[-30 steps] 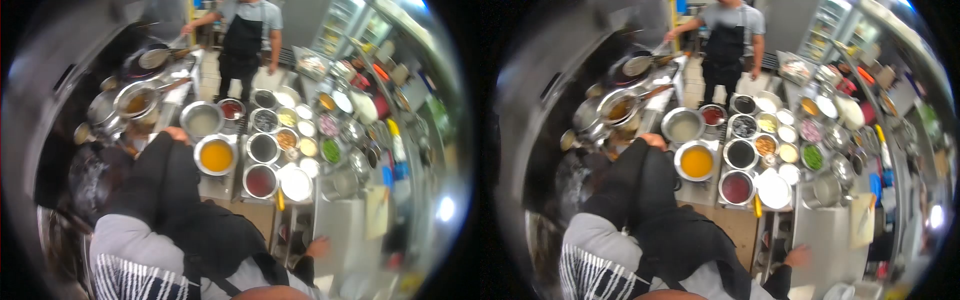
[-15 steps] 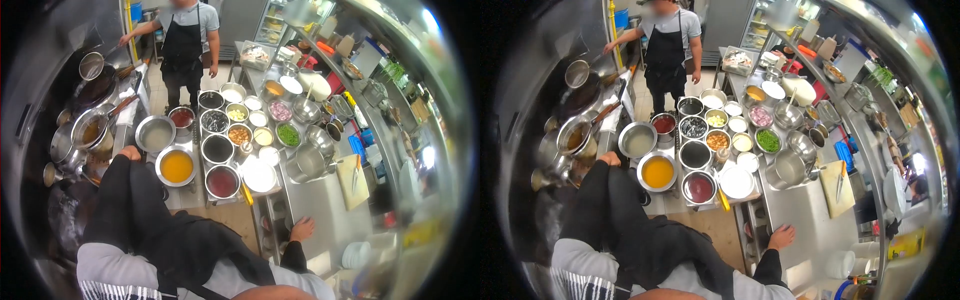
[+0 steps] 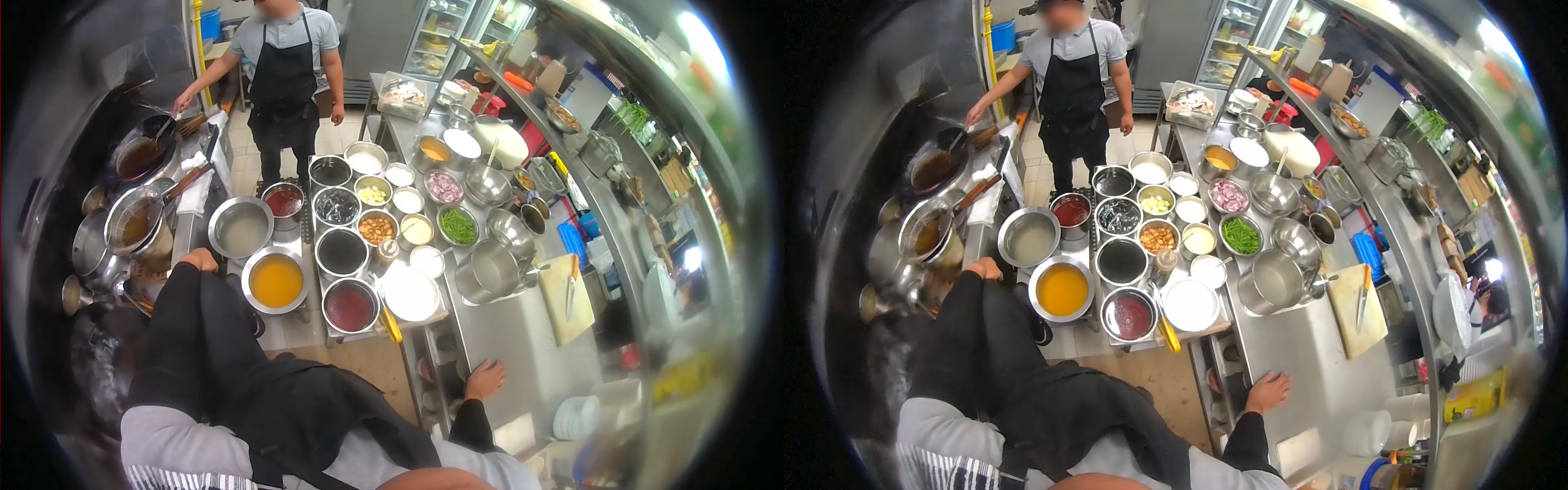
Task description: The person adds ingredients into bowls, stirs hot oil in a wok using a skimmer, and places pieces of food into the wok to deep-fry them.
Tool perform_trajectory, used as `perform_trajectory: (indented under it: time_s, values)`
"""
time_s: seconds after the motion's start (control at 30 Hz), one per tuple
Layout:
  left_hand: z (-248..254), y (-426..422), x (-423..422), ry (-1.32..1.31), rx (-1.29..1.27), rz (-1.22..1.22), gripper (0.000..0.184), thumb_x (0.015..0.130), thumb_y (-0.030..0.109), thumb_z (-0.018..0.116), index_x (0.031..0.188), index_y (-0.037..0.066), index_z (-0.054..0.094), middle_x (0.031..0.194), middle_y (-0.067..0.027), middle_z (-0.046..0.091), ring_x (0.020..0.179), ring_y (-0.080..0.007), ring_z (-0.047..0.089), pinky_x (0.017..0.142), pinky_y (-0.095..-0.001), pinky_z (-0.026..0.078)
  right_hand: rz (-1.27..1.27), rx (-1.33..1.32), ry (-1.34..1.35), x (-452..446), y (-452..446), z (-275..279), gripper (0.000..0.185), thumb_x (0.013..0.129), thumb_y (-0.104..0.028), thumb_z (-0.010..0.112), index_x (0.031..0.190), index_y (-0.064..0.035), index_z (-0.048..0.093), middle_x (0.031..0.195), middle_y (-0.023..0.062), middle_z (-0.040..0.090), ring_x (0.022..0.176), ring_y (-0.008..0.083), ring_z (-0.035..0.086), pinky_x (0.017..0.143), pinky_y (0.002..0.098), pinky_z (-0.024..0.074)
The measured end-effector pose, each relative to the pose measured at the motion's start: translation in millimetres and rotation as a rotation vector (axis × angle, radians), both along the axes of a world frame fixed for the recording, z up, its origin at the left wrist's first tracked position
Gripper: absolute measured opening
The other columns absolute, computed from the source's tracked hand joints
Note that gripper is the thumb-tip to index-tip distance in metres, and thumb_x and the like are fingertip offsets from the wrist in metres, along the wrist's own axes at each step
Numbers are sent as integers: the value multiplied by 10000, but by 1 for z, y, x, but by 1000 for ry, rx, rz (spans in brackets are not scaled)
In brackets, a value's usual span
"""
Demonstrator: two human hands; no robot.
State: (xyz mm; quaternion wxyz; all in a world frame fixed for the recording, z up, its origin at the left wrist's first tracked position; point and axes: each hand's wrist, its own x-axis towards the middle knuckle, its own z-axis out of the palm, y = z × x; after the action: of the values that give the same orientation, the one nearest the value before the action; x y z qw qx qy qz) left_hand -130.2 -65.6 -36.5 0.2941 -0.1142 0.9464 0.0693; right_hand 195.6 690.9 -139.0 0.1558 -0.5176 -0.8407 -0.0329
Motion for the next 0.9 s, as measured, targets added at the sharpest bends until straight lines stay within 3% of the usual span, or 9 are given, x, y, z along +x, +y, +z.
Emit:
perform_trajectory:
  time_s: [0.23,0.3,0.63,0.7,0.77,0.8,0.83,0.87,0.9]
  values:
    - [-18,-11,-8,22,-13,21,505,688,390,784,1039,29,746,1122,-229,696,1044,-368,675,892,-426,528,78,59,54,1,-3,1,420,997,-372,510,1306,-91,551,1366,115,547,1273,326,482,1024,496,389]
    - [-39,-25,-18,-56,42,-257,505,697,396,773,1042,30,740,1107,-237,695,1032,-382,671,885,-425,526,64,85,38,2,-4,1,419,988,-370,523,1298,-90,555,1348,108,559,1264,329,489,1019,491,396]
    - [-21,-12,-8,15,-5,-4,428,708,411,752,1005,104,761,1057,-215,708,993,-391,674,855,-425,530,56,54,28,2,-3,1,381,991,-352,516,1259,-87,572,1312,86,580,1229,316,522,993,488,418]
    - [-43,-29,-16,-17,68,-497,362,715,377,712,937,97,765,982,-187,722,923,-394,682,804,-443,536,69,60,27,3,2,-2,364,994,-338,517,1235,-75,586,1358,122,566,1255,325,519,1005,516,408]
    - [-90,-51,-22,118,-10,-568,287,715,334,660,846,95,753,893,-174,717,850,-397,678,746,-468,530,135,-129,14,6,10,1,365,1000,-295,500,1249,-39,579,1345,161,569,1227,352,541,998,520,416]
    - [-55,-32,-5,150,-52,-612,240,720,306,622,781,101,731,826,-176,698,814,-388,676,707,-484,519,134,-95,-14,3,14,-6,383,1003,-285,494,1275,-26,568,1341,177,569,1219,367,546,1008,521,418]
    - [-96,-52,-27,-4,-60,-728,283,674,252,648,858,67,759,946,-215,714,916,-379,694,813,-459,540,132,-60,-45,4,11,-7,402,1005,-275,489,1302,-12,556,1337,193,569,1210,382,551,1018,521,419]
    - [-54,-25,-9,56,-17,-352,304,664,265,663,877,73,764,959,-215,716,940,-376,693,828,-461,535,271,192,-76,13,10,-12,371,1009,-271,484,1268,-23,576,1246,184,611,1137,369,587,943,493,466]
    - [-76,-36,-18,10,-26,-405,331,660,268,672,902,62,766,1000,-222,712,972,-377,688,852,-457,530,407,449,-86,20,9,-17,343,1013,-268,479,1235,-33,595,1155,175,652,1065,357,622,868,466,513]
